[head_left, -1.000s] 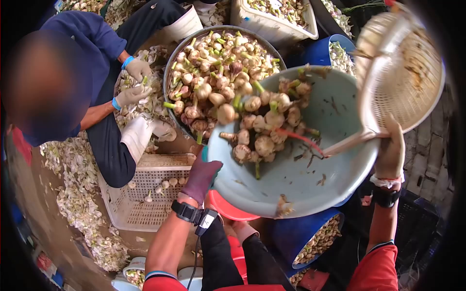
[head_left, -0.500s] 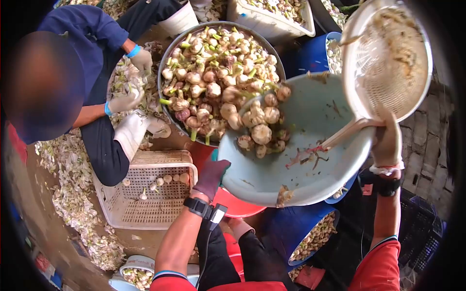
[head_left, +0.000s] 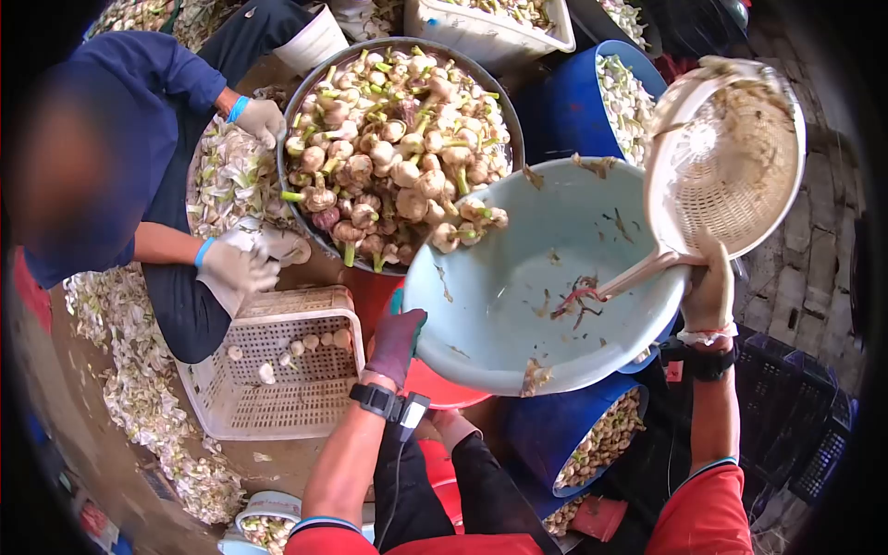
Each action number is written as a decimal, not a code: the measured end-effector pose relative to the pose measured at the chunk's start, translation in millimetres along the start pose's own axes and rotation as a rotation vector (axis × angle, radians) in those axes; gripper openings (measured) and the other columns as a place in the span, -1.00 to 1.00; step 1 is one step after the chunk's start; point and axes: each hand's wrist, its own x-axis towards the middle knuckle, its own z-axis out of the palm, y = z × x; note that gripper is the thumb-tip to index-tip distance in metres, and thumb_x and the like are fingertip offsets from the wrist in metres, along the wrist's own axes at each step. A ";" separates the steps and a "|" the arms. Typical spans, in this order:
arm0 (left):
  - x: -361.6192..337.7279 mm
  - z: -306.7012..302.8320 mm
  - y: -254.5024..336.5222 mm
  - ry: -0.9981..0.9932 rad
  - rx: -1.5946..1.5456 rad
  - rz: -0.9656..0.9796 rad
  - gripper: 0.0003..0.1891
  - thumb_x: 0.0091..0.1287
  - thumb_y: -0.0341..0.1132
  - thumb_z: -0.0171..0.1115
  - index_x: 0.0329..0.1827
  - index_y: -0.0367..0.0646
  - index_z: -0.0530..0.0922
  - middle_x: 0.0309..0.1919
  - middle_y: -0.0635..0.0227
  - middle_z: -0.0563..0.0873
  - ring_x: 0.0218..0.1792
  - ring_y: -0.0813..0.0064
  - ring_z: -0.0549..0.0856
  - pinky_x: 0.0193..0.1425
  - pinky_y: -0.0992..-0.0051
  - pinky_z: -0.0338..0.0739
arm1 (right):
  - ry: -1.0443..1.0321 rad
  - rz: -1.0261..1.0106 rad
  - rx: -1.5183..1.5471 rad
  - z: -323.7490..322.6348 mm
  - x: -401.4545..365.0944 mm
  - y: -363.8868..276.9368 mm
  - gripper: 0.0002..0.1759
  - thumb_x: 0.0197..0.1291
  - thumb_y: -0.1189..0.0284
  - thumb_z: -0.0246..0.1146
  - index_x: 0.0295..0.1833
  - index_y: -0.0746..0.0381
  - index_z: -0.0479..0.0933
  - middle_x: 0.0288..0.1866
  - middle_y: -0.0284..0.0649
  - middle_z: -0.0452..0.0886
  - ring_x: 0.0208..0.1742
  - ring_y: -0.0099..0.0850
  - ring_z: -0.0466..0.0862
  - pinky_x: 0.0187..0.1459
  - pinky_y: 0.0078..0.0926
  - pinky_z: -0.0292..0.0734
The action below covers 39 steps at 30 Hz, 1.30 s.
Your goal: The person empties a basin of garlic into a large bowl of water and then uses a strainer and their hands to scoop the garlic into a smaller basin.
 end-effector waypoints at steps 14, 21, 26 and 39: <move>-26.6 -8.3 -51.6 0.062 0.217 -0.036 -0.29 0.12 -0.45 0.20 0.40 -0.22 0.22 -0.12 0.23 0.64 -0.28 0.46 0.63 -0.29 0.48 0.55 | 0.010 0.209 0.063 -95.2 -65.0 25.3 -0.70 0.30 0.29 0.03 -0.04 0.27 0.49 -0.17 -0.28 0.58 -0.19 -0.50 0.57 -0.17 -0.55 0.47; -87.7 -7.7 -60.9 0.027 0.517 0.102 -0.26 0.11 -0.51 0.16 0.43 -0.27 0.15 -0.03 0.18 0.60 -0.14 0.44 0.61 -0.08 0.51 0.54 | 0.276 0.186 0.202 -155.8 -180.5 74.3 -0.50 0.22 0.27 0.09 0.23 0.29 0.38 0.12 -0.17 0.54 0.12 -0.31 0.55 0.16 -0.32 0.44; -109.5 -23.0 -84.6 -0.064 0.630 0.141 -0.27 0.09 -0.55 0.14 0.42 -0.23 0.16 0.05 0.19 0.56 -0.02 0.41 0.59 0.04 0.51 0.52 | 0.286 0.219 0.283 -195.1 -250.4 83.7 -0.52 0.24 0.33 0.06 0.19 0.42 0.36 0.11 -0.12 0.54 0.11 -0.30 0.55 0.23 -0.30 0.37; -231.8 59.9 -171.5 -0.165 0.822 0.088 -0.27 0.11 -0.58 0.15 0.42 -0.30 0.13 0.15 0.14 0.49 0.10 0.34 0.55 0.19 0.42 0.46 | 0.618 0.054 0.583 -359.1 -425.5 136.1 -0.49 0.23 0.39 0.10 0.23 0.44 0.31 0.11 -0.11 0.52 0.06 -0.29 0.57 0.13 -0.33 0.48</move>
